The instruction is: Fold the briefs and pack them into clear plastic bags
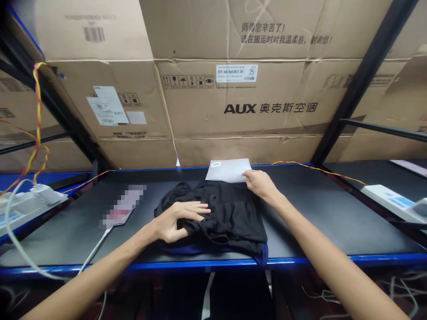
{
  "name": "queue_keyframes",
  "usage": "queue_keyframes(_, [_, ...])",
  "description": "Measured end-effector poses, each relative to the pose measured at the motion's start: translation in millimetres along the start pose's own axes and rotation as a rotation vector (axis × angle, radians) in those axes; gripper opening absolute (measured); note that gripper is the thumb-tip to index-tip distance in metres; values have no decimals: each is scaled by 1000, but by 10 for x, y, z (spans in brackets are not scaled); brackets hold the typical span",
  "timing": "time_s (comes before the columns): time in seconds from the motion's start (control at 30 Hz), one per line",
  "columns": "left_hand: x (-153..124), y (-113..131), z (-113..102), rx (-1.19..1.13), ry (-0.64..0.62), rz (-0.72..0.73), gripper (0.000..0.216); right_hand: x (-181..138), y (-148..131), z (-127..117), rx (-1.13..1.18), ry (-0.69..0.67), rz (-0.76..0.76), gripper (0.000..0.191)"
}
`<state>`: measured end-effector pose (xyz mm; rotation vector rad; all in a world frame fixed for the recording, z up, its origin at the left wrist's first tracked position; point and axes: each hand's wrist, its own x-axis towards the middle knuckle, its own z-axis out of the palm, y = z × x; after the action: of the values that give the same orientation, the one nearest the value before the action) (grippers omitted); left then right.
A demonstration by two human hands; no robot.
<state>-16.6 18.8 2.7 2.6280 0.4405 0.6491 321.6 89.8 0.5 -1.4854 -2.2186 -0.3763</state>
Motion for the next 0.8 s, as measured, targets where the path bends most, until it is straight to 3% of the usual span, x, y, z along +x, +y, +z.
queue_keyframes(0.13, [15,56,-23,81,-46,-26,75,12,111,68,12,-12,70,30])
queue_keyframes(0.33, [40,17,-19,161,-30,-81,61,-101,36,31,66,41,39,31])
queue_keyframes(0.53, [146,120,-38,452,83,-227,43,-470,-274,-206,163,-7,-230,30])
queue_keyframes(0.67, [356,215,40,631,140,-282,39,-666,-382,-238,183,-73,-277,30])
queue_keyframes(0.8, [536,246,222,657,14,-295,49,-727,-371,-162,283,-195,-228,36])
